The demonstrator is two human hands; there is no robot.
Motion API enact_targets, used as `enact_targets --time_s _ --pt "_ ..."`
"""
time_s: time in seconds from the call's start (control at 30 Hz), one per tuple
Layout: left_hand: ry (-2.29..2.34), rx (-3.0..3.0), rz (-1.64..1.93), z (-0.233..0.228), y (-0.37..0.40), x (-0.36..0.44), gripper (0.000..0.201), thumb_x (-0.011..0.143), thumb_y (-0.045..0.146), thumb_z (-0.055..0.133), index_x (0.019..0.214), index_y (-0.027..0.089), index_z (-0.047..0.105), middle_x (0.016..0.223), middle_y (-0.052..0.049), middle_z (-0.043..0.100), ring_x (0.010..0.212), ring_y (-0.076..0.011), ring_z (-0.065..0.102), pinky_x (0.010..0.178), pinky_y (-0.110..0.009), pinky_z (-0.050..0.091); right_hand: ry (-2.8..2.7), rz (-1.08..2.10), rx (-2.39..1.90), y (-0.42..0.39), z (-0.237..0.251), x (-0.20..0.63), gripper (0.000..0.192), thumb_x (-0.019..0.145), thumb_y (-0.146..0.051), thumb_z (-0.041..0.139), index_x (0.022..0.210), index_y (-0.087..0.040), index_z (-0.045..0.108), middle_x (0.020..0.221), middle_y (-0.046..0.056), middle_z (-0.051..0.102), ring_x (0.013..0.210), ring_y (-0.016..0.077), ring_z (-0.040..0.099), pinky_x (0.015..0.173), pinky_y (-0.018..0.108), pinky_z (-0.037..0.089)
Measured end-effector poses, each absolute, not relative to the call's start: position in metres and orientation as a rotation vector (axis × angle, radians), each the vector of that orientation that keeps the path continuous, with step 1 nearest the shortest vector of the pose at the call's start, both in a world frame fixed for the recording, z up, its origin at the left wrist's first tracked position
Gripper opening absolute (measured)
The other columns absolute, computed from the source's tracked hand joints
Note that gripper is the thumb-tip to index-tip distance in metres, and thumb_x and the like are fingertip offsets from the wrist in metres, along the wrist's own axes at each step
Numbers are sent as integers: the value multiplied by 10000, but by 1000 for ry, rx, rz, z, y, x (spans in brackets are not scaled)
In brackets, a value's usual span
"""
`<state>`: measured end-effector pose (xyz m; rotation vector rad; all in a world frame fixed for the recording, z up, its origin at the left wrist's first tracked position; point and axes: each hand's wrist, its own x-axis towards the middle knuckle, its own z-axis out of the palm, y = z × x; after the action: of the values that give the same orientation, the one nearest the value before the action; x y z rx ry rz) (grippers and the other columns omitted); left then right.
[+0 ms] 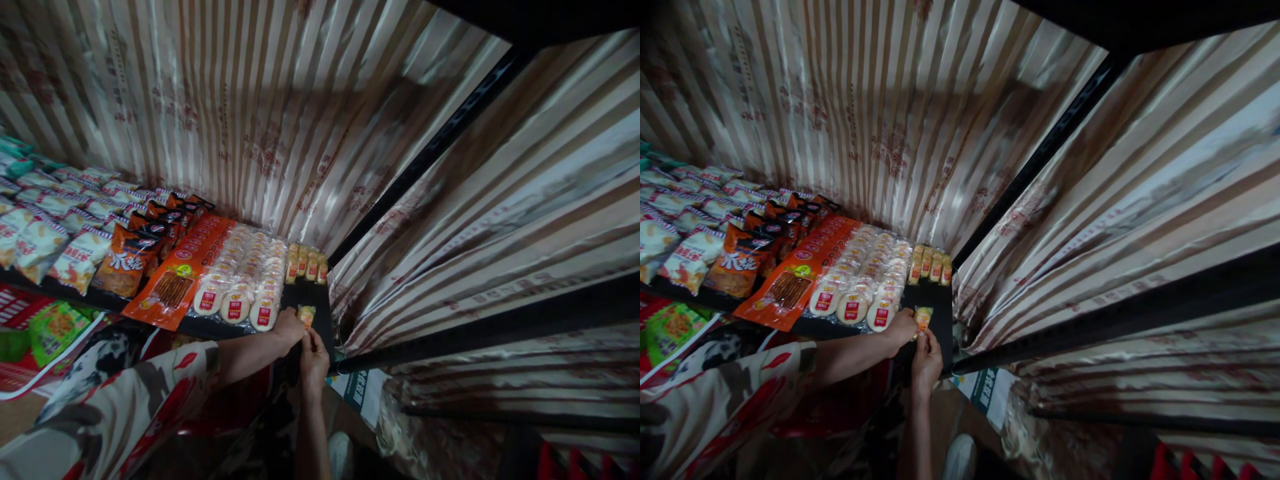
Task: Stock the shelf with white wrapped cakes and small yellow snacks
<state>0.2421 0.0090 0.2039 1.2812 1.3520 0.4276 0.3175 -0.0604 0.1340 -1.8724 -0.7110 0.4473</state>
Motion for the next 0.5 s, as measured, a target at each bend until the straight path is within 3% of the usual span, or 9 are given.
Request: enact_targets --time_s 0.2,0.5 --pt "1352 1266 420 209 16 253 218 784 133 560 989 100 625 941 -111 691 868 -170 633 668 -196 423 -766 430 -1959 -50 139 324 440 707 -507 482 929 -156 627 865 110 712 785 224 666 702 282 471" --pt "1387 1304 411 204 32 267 197 814 155 524 957 112 651 990 -129 677 915 -194 623 703 -222 427 -828 328 -2113 -27 143 338 337 735 -370 502 919 -146 675 853 112 714 753 225 658 648 271 449"
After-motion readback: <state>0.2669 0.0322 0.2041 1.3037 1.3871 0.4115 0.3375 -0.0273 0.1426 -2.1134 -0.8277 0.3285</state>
